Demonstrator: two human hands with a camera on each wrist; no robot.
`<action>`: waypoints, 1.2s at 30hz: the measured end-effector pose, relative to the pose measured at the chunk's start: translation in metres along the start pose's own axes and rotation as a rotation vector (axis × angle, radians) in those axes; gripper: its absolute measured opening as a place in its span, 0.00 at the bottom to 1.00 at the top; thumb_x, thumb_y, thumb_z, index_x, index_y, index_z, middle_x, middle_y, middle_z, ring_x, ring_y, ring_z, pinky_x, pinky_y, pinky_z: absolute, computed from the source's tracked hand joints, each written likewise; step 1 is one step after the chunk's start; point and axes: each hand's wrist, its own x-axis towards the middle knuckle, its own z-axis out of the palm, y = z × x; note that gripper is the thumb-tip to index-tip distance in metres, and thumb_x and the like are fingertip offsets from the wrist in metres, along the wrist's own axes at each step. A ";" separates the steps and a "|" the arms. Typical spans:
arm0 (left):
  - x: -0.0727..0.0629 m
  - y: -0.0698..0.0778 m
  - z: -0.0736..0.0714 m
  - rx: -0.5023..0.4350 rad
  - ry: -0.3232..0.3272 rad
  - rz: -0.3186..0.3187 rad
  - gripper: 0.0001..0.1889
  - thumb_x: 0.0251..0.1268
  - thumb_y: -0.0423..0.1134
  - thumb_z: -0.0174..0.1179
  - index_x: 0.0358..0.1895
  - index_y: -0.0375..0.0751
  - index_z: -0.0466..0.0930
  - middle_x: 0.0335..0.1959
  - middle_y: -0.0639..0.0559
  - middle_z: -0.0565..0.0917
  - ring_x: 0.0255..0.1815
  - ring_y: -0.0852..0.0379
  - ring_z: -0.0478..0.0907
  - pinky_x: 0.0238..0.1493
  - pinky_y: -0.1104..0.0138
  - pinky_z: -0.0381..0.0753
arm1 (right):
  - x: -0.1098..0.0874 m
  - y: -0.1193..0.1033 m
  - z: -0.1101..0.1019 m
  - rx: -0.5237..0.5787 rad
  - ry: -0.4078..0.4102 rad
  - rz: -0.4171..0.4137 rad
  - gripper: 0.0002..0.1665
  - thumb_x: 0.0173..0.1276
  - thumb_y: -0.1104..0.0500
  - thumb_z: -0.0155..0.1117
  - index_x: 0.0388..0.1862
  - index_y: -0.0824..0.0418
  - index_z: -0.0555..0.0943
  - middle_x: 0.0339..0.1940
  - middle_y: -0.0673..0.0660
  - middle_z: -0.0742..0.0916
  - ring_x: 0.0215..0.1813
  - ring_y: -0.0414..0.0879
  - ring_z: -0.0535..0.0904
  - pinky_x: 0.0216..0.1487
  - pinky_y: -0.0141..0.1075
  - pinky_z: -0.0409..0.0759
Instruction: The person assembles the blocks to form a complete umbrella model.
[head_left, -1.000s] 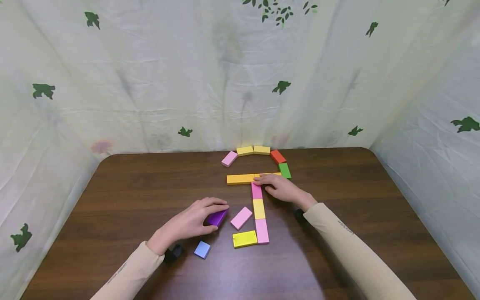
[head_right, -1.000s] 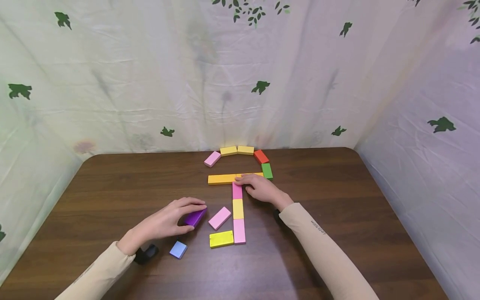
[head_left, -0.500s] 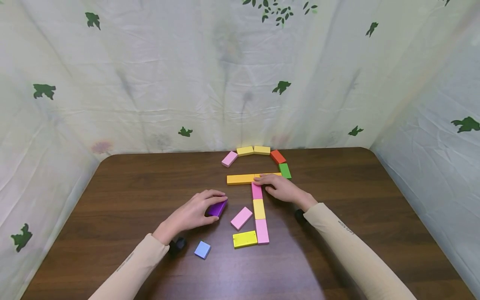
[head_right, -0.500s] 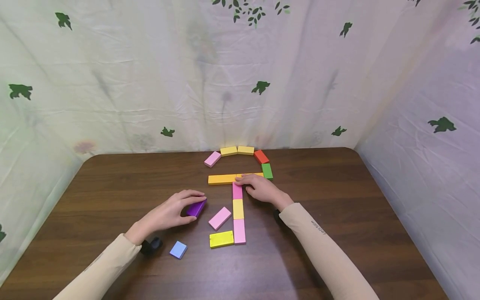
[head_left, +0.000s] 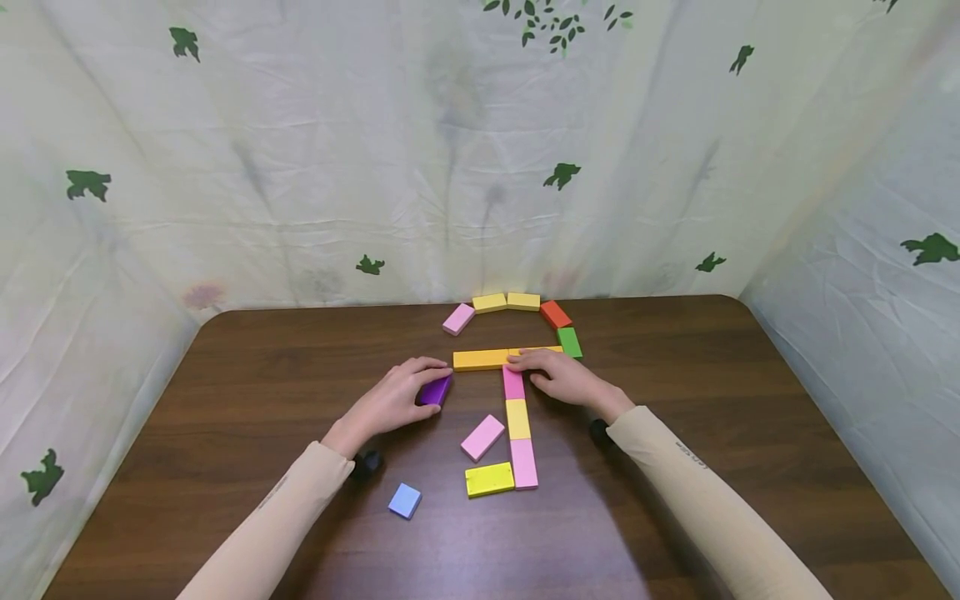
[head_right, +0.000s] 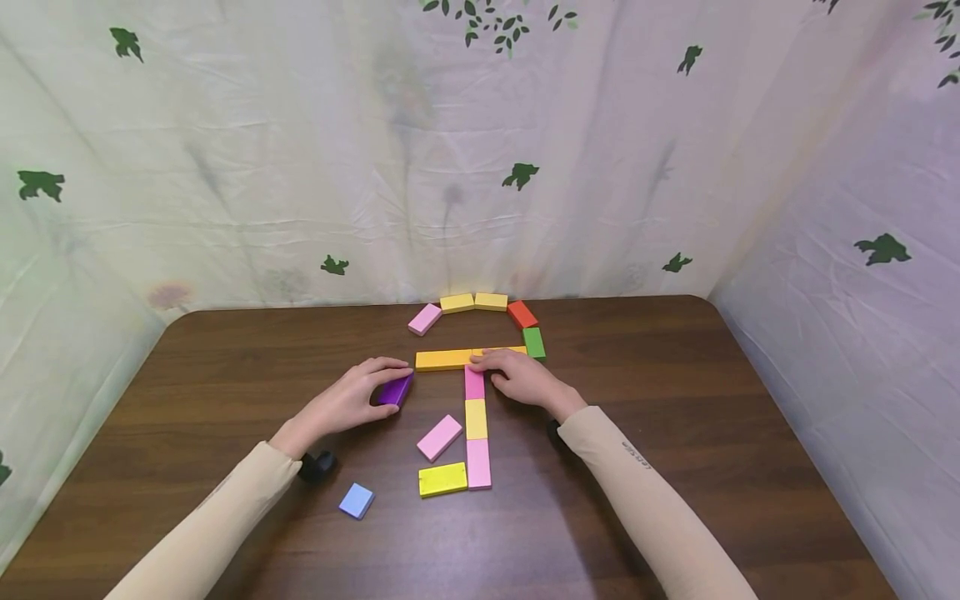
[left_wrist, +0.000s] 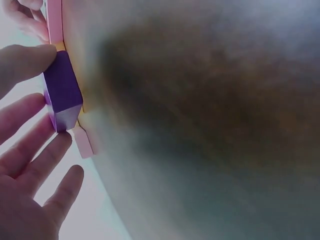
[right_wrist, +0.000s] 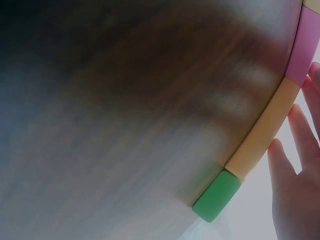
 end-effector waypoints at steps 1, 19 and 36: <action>0.002 -0.001 0.000 0.002 0.005 -0.001 0.29 0.55 0.39 0.69 0.61 0.35 0.75 0.60 0.42 0.74 0.60 0.45 0.70 0.58 0.49 0.69 | 0.000 0.000 0.000 -0.001 0.001 -0.002 0.24 0.68 0.70 0.53 0.62 0.62 0.77 0.65 0.58 0.77 0.69 0.53 0.66 0.66 0.47 0.64; 0.031 -0.014 0.000 0.023 0.045 -0.081 0.29 0.56 0.39 0.69 0.61 0.35 0.75 0.60 0.39 0.74 0.60 0.42 0.69 0.59 0.49 0.68 | -0.001 -0.002 -0.001 0.009 -0.004 0.006 0.24 0.68 0.69 0.53 0.63 0.61 0.76 0.65 0.58 0.76 0.69 0.53 0.66 0.66 0.48 0.64; 0.055 -0.023 -0.001 -0.002 0.044 -0.149 0.29 0.58 0.40 0.68 0.63 0.35 0.73 0.61 0.38 0.72 0.62 0.41 0.67 0.62 0.48 0.66 | 0.000 -0.002 -0.001 -0.001 -0.005 0.010 0.24 0.67 0.70 0.53 0.62 0.62 0.77 0.64 0.58 0.77 0.69 0.53 0.66 0.66 0.47 0.64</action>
